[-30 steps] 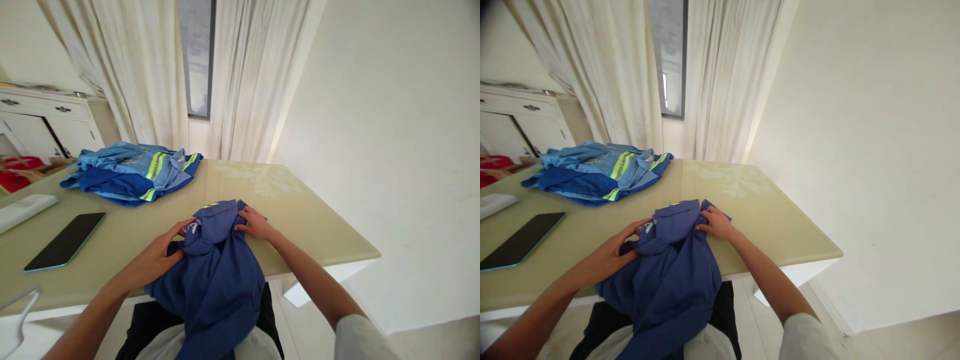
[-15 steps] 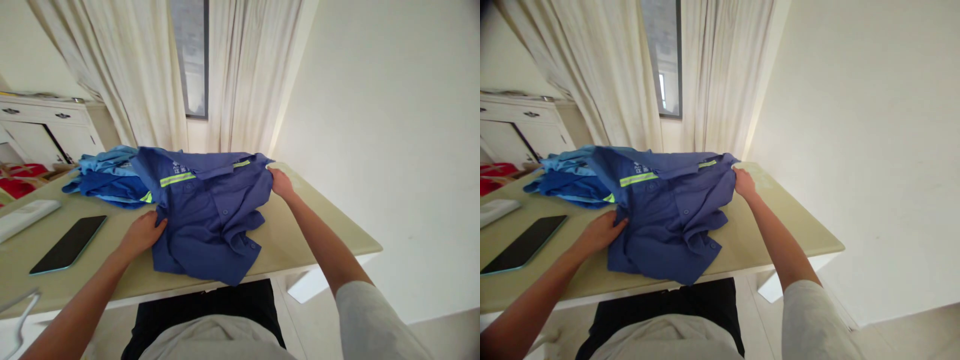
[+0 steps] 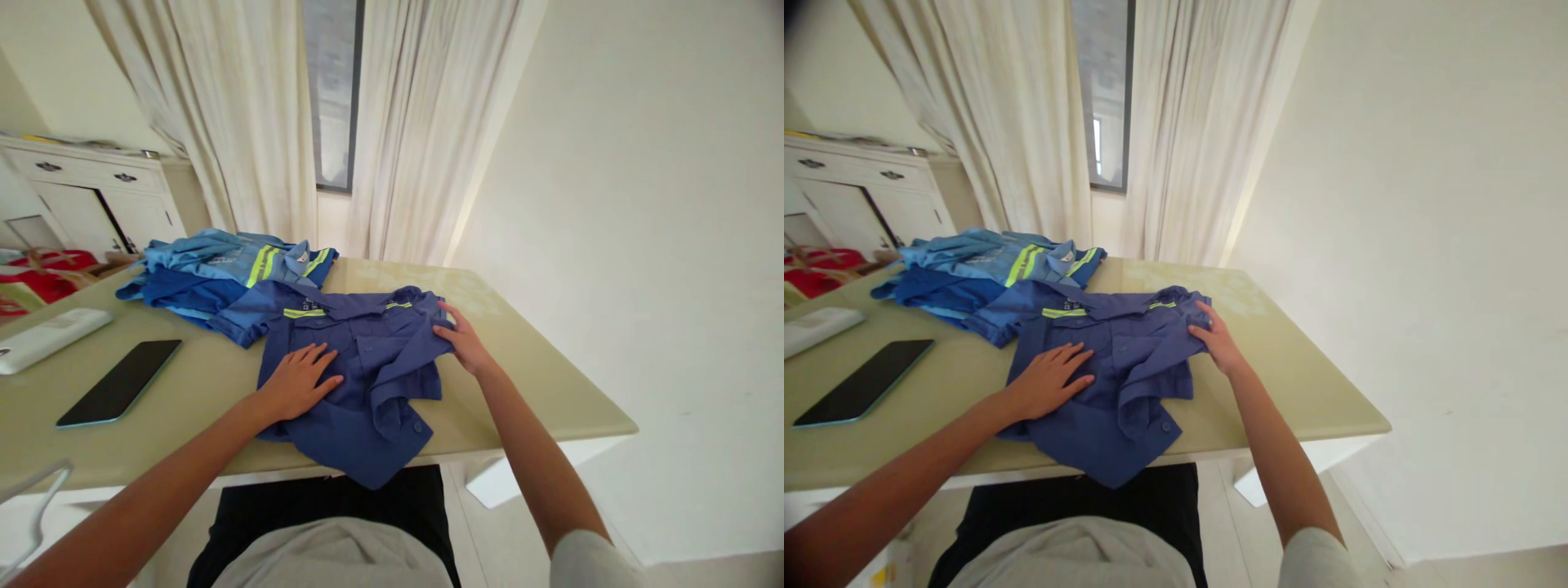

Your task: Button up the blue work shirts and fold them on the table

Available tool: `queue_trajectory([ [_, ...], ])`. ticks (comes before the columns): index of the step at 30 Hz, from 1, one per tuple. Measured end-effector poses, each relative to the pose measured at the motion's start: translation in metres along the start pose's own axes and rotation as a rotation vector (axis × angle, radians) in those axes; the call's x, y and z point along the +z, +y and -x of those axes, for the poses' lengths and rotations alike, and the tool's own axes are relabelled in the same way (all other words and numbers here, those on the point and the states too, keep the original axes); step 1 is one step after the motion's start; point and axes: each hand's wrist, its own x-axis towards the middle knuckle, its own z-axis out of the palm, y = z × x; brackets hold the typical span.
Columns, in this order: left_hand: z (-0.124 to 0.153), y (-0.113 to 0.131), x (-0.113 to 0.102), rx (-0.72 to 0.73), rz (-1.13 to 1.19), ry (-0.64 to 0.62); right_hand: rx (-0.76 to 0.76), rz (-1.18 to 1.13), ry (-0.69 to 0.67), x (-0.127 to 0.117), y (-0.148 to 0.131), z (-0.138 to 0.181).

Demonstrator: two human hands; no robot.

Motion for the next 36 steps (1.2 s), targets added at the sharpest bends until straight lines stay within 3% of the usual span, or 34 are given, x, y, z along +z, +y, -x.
queue_trajectory([
  [2,-0.008,-0.01,0.01,0.003,0.045,-0.07,0.015,-0.033,0.026,-0.025,-0.01,0.006],
  [5,-0.032,-0.037,0.012,0.057,0.095,-0.12,0.148,0.092,0.137,-0.059,-0.006,0.012],
  [8,-0.063,-0.061,0.007,0.115,0.121,-0.128,0.26,0.209,0.259,-0.067,0.011,0.022],
  [11,-0.086,-0.062,0.005,0.105,0.15,-0.112,0.073,0.397,0.243,-0.046,0.023,0.04],
  [14,-0.089,-0.036,0.01,0.03,0.181,-0.142,-0.23,0.722,0.08,-0.015,0.027,0.062],
  [17,-0.067,0.002,0.02,0.085,0.231,-0.162,-0.282,0.92,-0.208,0.002,0.031,0.081],
  [20,-0.032,0.025,0.02,0.147,0.232,-0.136,-0.229,1.023,-0.304,-0.001,0.039,0.1],
  [24,0.021,0.017,0.0,0.155,0.216,-0.106,-0.191,1.088,-0.194,-0.019,0.048,0.132],
  [29,0.094,0.009,-0.021,-0.025,0.211,0.243,-0.159,1.143,-0.014,-0.028,0.057,0.157],
  [33,0.131,0.051,-0.007,0.167,0.177,0.139,-0.138,1.222,0.012,-0.022,0.057,0.153],
  [36,0.13,0.089,0.011,0.2,0.009,0.166,-0.122,1.282,0.022,-0.017,0.053,0.151],
])
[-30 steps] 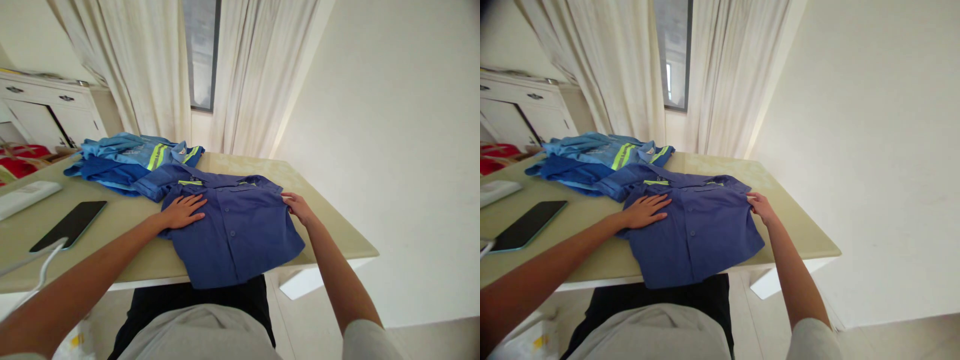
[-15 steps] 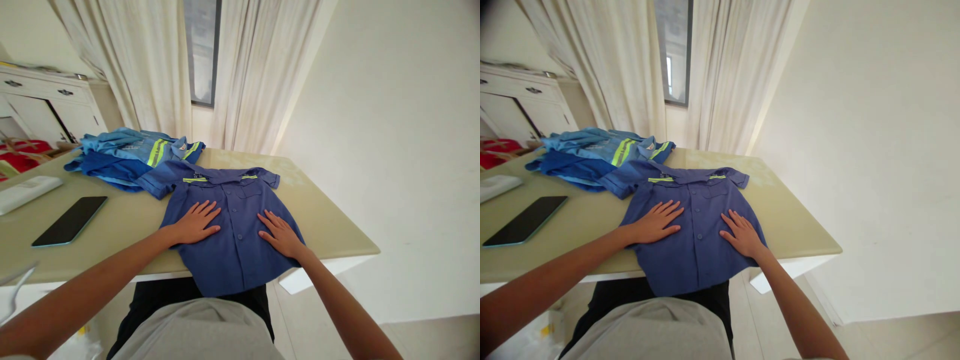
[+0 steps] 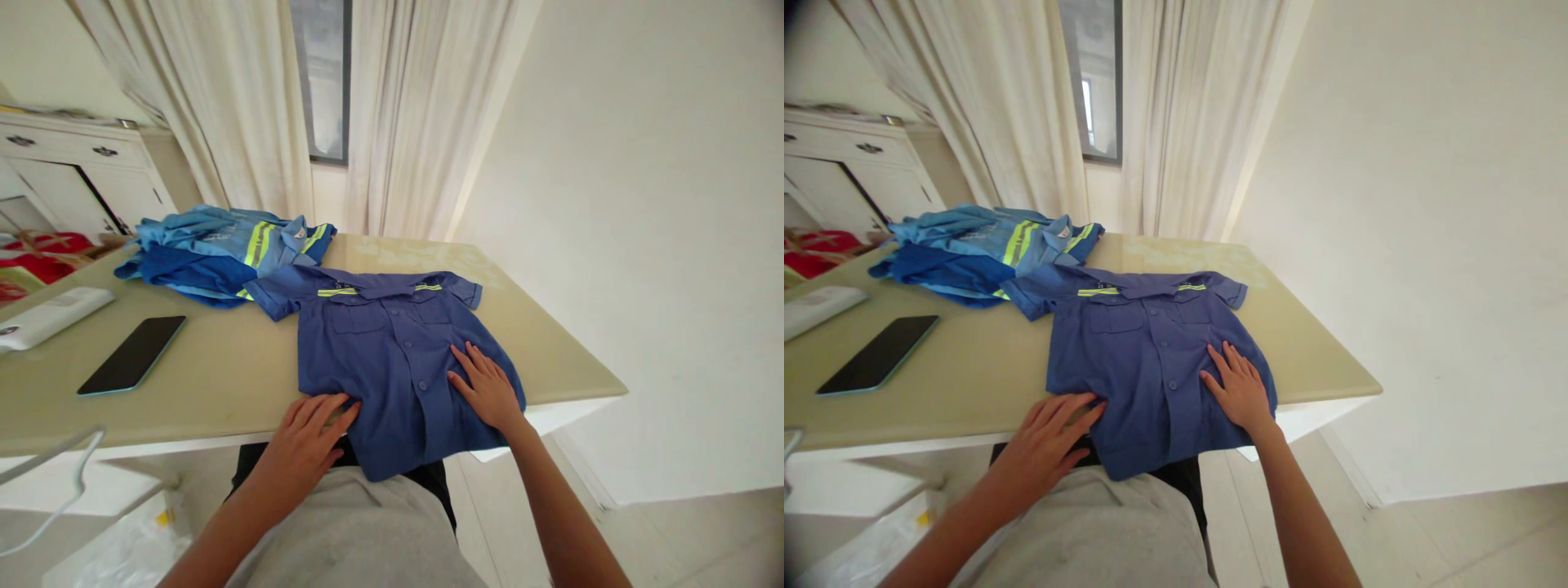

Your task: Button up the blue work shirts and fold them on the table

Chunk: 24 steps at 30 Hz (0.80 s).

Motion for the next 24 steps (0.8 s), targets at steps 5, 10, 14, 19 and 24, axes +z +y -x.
queue_trajectory([
  [5,-0.037,0.028,0.017,0.041,-0.006,0.104,0.023,0.033,0.005,-0.004,-0.006,0.002],
  [10,-0.069,0.034,0.016,0.074,0.294,0.252,0.041,0.018,0.014,-0.007,-0.008,0.002],
  [14,-0.061,0.026,-0.002,-0.022,0.376,0.441,0.042,0.0,0.021,-0.008,-0.01,0.002],
  [19,-0.013,0.015,-0.054,-0.114,0.311,0.082,0.051,-0.024,0.041,-0.005,-0.01,0.004],
  [24,-0.014,-0.005,-0.08,-0.19,0.425,-0.579,0.014,-0.047,-0.015,-0.022,-0.003,-0.004],
])
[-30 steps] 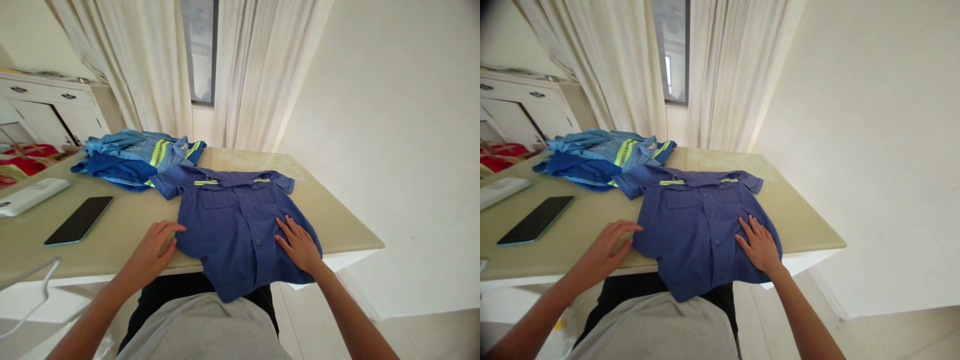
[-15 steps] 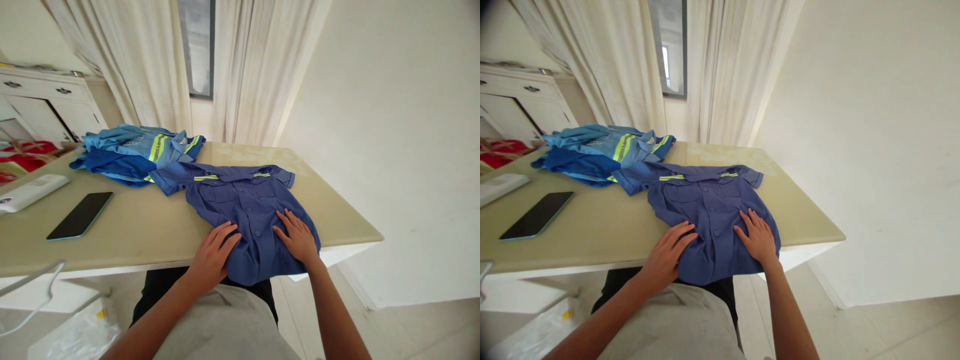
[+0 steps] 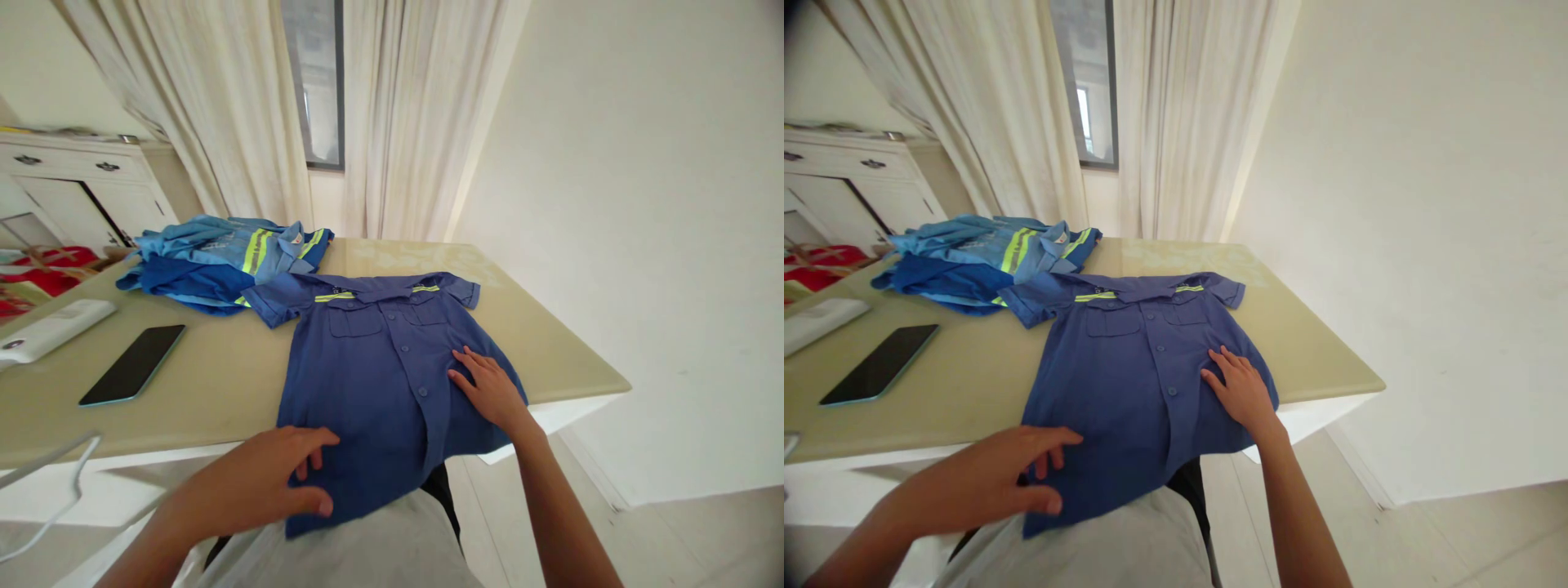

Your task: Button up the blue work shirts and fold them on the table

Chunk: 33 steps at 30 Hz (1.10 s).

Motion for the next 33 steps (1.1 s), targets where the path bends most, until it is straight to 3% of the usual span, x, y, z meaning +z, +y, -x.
queue_trajectory([
  [2,-0.031,-0.006,-0.014,0.023,-0.007,0.047,-0.008,0.018,-0.03,-0.016,-0.005,-0.021],
  [5,-0.104,-0.019,-0.035,0.108,-0.166,0.241,-0.123,0.077,0.003,-0.034,-0.026,-0.078],
  [8,-0.184,-0.04,-0.048,-0.071,-0.37,0.383,-0.33,0.124,-0.13,-0.029,-0.048,-0.151],
  [12,-0.255,-0.077,-0.057,-0.24,-0.443,0.389,-0.326,0.223,-0.313,-0.003,-0.061,-0.226],
  [19,-0.308,-0.129,-0.083,-0.123,-0.393,0.322,-0.255,0.171,-0.391,0.019,-0.056,-0.294],
  [21,-0.323,-0.137,-0.093,-0.099,-0.375,0.329,-0.249,0.083,-0.306,0.022,-0.053,-0.312],
  [26,-0.349,-0.15,-0.105,-0.07,-0.375,0.409,-0.157,-0.11,0.218,0.05,-0.048,-0.341],
  [29,-0.356,-0.15,-0.106,-0.074,-0.379,0.442,-0.071,-0.088,0.229,0.077,-0.047,-0.343],
  [33,-0.371,-0.145,-0.113,-0.129,-0.388,0.523,-0.098,-0.077,0.159,0.094,-0.043,-0.342],
])
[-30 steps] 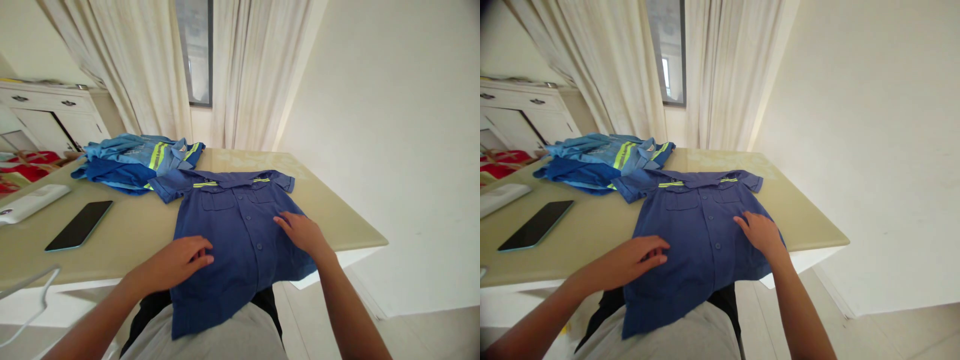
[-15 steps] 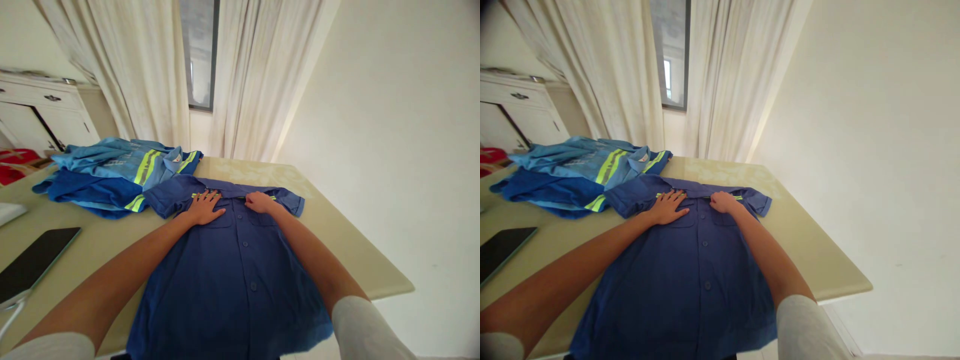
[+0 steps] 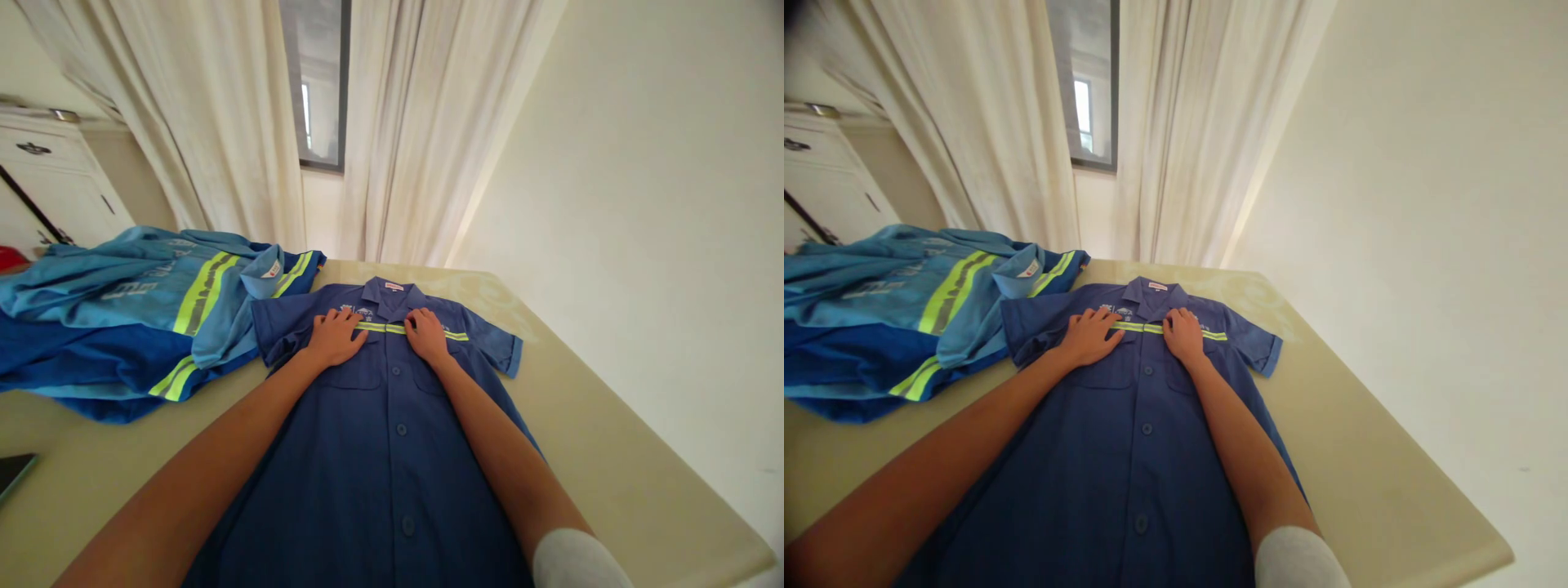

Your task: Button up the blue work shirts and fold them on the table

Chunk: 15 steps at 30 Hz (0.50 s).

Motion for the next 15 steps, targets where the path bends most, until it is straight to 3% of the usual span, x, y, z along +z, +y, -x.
queue_trajectory([
  [4,-0.019,-0.016,-0.005,0.07,-0.014,-0.044,-0.013,-0.013,-0.005,-0.002,0.006,0.001],
  [11,-0.033,-0.12,-0.006,0.011,0.024,-0.205,-0.047,0.015,-0.043,0.0,0.013,-0.009],
  [13,-0.035,-0.125,-0.008,0.022,0.02,-0.238,-0.059,0.033,-0.059,0.001,0.014,-0.016],
  [15,-0.034,-0.103,-0.011,0.01,-0.047,-0.226,-0.069,0.055,-0.07,0.002,0.014,-0.024],
])
